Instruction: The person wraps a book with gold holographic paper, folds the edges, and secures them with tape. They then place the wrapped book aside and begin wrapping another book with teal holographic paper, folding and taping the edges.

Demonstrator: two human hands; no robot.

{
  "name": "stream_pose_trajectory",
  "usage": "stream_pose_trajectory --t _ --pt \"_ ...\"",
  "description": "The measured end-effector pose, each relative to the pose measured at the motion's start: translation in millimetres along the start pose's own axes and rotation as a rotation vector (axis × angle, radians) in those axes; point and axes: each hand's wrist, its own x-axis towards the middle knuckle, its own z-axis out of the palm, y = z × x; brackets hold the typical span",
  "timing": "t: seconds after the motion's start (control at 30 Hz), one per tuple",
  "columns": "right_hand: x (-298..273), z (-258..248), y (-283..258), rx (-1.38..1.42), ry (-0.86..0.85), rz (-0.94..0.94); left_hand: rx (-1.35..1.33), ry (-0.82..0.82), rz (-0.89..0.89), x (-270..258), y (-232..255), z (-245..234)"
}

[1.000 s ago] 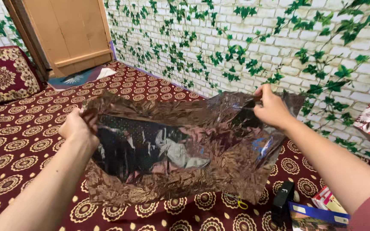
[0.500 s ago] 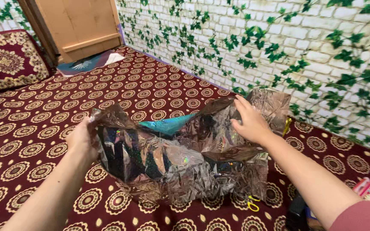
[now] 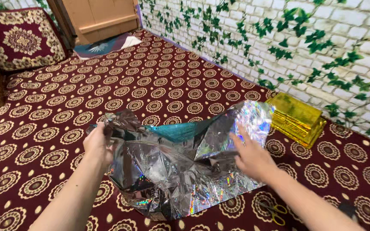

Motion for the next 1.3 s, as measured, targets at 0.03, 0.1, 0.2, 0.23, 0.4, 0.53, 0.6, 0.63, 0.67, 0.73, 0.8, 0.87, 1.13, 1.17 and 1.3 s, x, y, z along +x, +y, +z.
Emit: stream_pose_trajectory --t 0.03,0.1,0.2,0.23,0.4,0.53,0.6,0.63,0.67,0.73,0.8,0.87,1.13,1.17,1.3 --pt "-2.1 11.9 -1.6 -0.005 -0.012 -0.072 -0.019 -0.042 0.014 6.2 -5.2 -4.9" --pt "-4.4 37.2 -3.9 -0.016 -0.037 -0.216 0.100 0.017 -0.019 19.5 -15.8 -19.2" --pt "-12.1 74.7 2.3 -0.070 -0.327 -0.182 0.337 0.048 0.045 35.9 -31.8 -55.5" --pt "-16.5 87.1 5.7 -0.069 -0.322 -0.231 0.424 0.042 0.085 39.5 -38.7 -72.4" --pt "-22.5 134.9 30.8 -0.079 -0.400 -0.328 0.232 0.177 -0.057 28.6 -96.0 -173.8" --pt "-15.6 164.4 42.8 -0.025 -0.443 -0.237 0.221 0.230 -0.402 3.8 -163.5 -218.4" --pt "-14.8 174.7 43.6 0.031 -0.441 -0.177 0.188 0.227 -0.547 -2.4 -196.3 -214.5" --pt "-15.3 178.4 42.3 0.004 -0.473 -0.169 0.178 0.231 -0.565 0.6 -203.2 -210.1" --pt "-17.0 181.4 40.2 -0.022 -0.505 -0.161 0.165 0.242 -0.569 4.0 -209.1 -203.0" --pt "-20.2 185.7 35.4 -0.077 -0.572 -0.135 0.145 0.259 -0.547 10.4 -208.3 -189.6" --pt "-26.8 187.3 33.3 -0.139 -0.639 -0.095 0.121 0.245 -0.495 11.4 -197.3 -172.6" --pt "-31.3 187.9 32.9 -0.197 -0.640 -0.052 0.212 0.194 -0.400 3.2 -179.4 -152.5" --pt "-49.3 217.3 44.6 -0.224 -0.254 -0.058 -0.231 -0.025 -0.419 -48.6 -109.5 -105.7" --pt "-49.4 222.9 45.2 -0.238 -0.227 -0.073 -0.005 -0.121 -0.571 -50.5 -118.1 -103.7" --pt "-51.1 238.6 42.1 -0.252 -0.014 -0.150 0.168 -0.366 -1.153 -81.0 -180.9 -117.6"
